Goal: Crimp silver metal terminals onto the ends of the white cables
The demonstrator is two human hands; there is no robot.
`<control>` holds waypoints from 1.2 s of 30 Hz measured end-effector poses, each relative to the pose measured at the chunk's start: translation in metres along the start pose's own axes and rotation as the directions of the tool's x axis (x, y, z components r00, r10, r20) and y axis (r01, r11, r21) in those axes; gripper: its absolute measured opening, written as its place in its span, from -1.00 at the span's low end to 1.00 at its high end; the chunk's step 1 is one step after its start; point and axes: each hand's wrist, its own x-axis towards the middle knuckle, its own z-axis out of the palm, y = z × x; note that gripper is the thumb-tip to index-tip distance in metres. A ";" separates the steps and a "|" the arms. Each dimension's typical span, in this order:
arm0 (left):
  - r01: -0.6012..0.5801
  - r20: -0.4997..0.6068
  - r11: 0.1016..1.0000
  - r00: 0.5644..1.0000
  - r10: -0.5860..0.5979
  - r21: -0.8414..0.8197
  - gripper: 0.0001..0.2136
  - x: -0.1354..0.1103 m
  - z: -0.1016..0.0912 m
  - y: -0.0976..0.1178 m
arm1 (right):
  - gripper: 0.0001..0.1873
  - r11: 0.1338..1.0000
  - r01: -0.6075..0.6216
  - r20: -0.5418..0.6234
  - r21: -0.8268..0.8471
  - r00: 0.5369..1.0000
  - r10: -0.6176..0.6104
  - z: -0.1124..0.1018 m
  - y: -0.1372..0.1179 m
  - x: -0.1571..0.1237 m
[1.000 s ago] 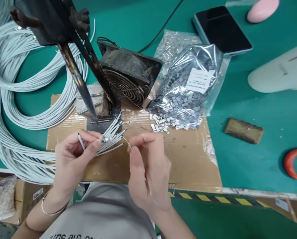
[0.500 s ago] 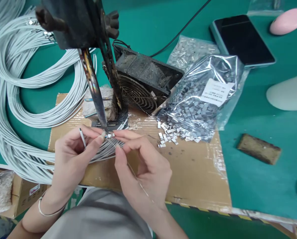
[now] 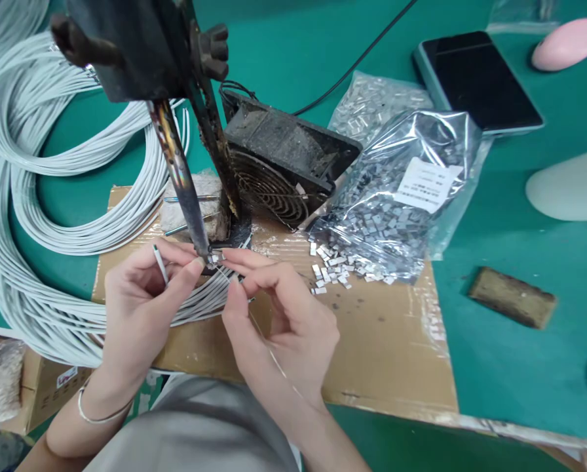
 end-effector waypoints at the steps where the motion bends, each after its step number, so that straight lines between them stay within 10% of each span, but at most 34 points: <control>1: -0.004 0.000 1.000 1.000 0.004 -0.001 -0.83 0.000 0.000 0.000 | -0.78 1.000 0.008 0.001 0.001 1.000 -0.008 0.000 0.000 0.000; 36: -0.018 -0.012 1.000 1.000 0.018 -0.008 -0.83 -0.001 -0.003 -0.002 | -0.77 0.998 0.058 0.010 0.009 0.998 -0.058 0.000 0.001 -0.001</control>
